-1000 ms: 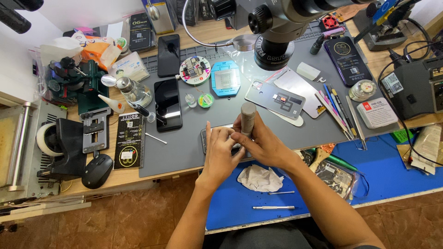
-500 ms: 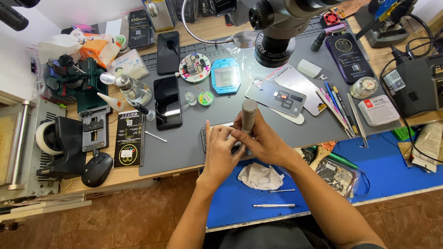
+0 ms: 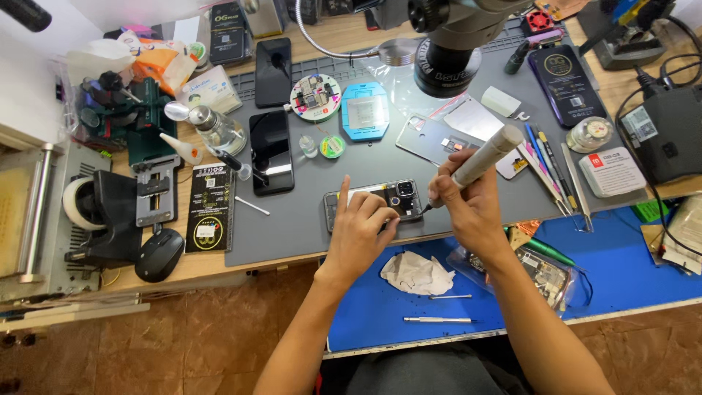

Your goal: The person removes a sticker from the back of a smartphone, then detaches the rear glass cover to expose the internal components. They then use a heat gun to apply heat to the camera module area of the device.

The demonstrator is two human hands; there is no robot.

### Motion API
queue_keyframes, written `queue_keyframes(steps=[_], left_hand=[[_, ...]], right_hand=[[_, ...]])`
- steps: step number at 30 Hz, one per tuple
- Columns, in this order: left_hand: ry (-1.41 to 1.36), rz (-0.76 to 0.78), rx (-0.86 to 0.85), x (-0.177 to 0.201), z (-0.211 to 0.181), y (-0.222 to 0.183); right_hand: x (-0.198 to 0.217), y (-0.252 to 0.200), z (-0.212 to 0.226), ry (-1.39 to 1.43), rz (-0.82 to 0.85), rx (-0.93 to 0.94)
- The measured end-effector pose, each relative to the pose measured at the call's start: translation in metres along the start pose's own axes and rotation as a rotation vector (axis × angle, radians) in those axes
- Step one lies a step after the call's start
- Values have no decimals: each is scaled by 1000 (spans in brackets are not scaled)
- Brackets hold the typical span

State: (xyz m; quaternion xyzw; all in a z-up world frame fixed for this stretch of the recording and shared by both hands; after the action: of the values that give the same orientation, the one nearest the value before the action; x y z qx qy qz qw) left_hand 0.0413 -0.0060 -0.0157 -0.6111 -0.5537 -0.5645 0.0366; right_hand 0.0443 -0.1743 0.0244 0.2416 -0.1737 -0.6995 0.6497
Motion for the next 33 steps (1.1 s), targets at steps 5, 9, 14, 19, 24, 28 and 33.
queue_keyframes(steps=[5, 9, 14, 19, 24, 28, 33], left_hand=[[-30, -24, -22, -10, 9, 0], [-178, -58, 75, -2, 21, 6], [-329, -88, 200, -3, 43, 6], [-375, -52, 252, -1, 38, 13], [-367, 29, 248, 1, 20, 17], [-347, 62, 234, -5, 18, 15], [-362, 70, 196, -3, 10, 15]], right_hand=[[-8, 0, -1, -25, 31, -6], [-7, 1, 1, -28, 26, 3], [-5, 4, 5, -39, 13, 13], [-7, 5, 3, -57, 35, -46], [-9, 1, -3, -28, 47, -56], [-8, 0, -6, -17, 48, -50], [-11, 0, -9, -31, 94, -51]])
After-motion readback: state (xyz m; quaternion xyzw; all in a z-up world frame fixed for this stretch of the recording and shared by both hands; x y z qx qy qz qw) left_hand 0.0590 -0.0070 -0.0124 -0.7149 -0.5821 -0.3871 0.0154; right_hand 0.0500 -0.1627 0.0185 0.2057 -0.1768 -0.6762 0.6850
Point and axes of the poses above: each hand's wrist, its own y-axis towards the middle knuckle, its own x-axis out of the back of the hand, z = x × y, the point moved 9 cm from there along y, towards the middle knuckle, and after that the axes turned 7 degrees about x, right-handed, at the moved point
